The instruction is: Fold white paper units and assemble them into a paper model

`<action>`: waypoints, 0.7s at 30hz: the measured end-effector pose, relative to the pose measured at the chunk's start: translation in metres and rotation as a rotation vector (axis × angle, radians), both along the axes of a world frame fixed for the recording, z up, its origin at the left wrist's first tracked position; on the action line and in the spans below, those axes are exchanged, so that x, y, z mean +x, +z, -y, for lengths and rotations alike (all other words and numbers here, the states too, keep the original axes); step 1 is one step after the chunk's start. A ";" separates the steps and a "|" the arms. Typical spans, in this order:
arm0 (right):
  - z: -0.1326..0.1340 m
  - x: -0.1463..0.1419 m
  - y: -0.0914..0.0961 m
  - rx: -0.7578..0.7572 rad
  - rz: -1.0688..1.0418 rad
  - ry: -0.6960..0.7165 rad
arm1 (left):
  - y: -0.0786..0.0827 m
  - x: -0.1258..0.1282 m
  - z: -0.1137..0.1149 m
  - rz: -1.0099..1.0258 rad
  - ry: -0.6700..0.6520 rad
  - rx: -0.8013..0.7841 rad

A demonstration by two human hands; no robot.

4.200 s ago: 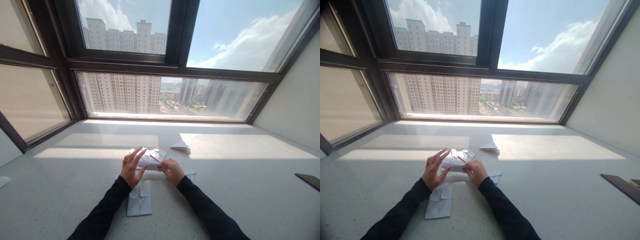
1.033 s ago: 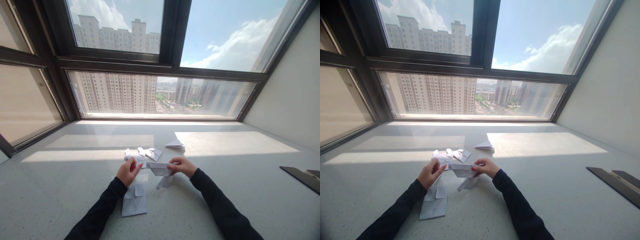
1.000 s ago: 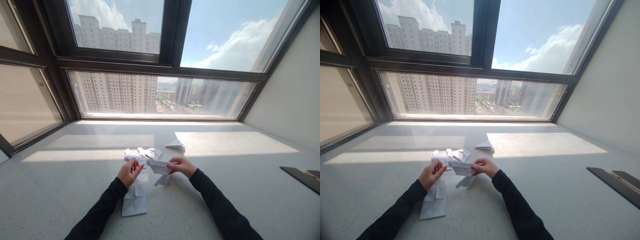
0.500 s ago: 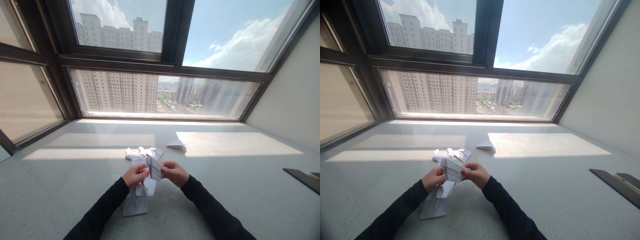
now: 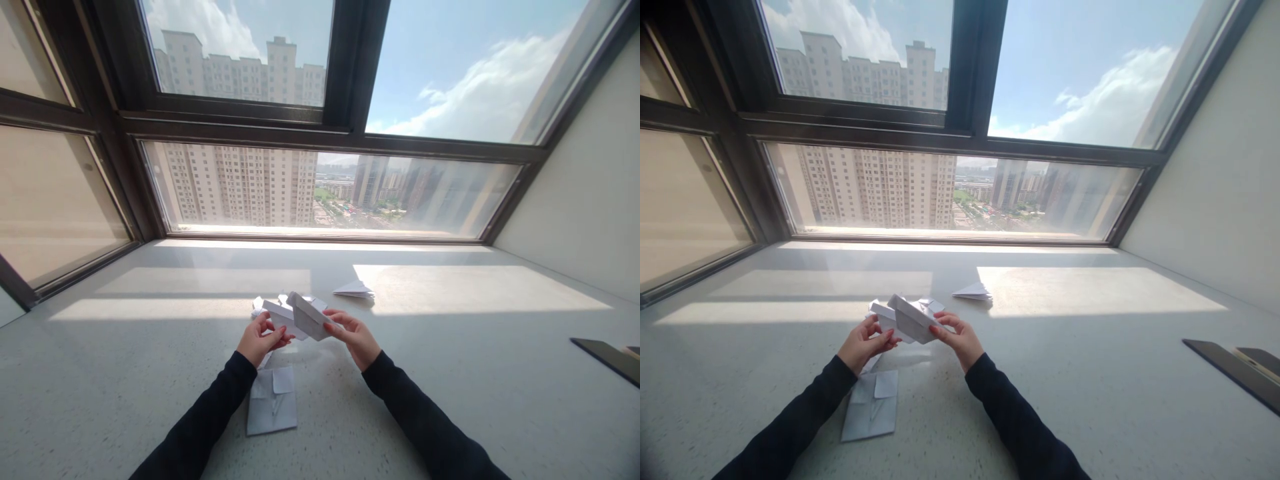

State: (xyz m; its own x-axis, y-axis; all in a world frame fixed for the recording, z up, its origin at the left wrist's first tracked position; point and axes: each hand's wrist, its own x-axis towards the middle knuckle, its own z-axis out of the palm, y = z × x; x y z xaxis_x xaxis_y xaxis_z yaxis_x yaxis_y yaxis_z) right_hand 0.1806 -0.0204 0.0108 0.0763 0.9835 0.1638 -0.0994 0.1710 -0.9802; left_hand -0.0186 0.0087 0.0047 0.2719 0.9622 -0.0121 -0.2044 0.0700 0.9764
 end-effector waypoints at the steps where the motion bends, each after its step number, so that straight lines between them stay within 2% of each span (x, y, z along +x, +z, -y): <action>1: 0.000 -0.001 -0.001 0.010 0.049 -0.007 | 0.000 0.000 0.001 0.007 -0.024 -0.005; 5: 0.000 -0.003 -0.005 0.062 0.225 -0.004 | -0.001 0.003 0.003 0.031 -0.146 -0.028; 8: 0.001 -0.002 -0.007 0.043 0.351 -0.011 | -0.004 0.004 0.004 0.055 -0.196 -0.007; 12: 0.002 0.001 -0.005 0.078 0.524 -0.081 | -0.005 0.000 0.001 -0.084 -0.243 0.053; 14: 0.004 0.002 -0.001 0.135 0.641 -0.113 | -0.004 -0.004 -0.003 -0.214 -0.193 0.159; 18: 0.008 0.001 0.005 0.246 0.823 -0.123 | -0.002 -0.011 -0.009 -0.465 -0.006 0.472; 21: 0.009 -0.001 0.005 0.279 0.862 -0.094 | 0.000 -0.013 -0.006 -0.674 0.021 0.745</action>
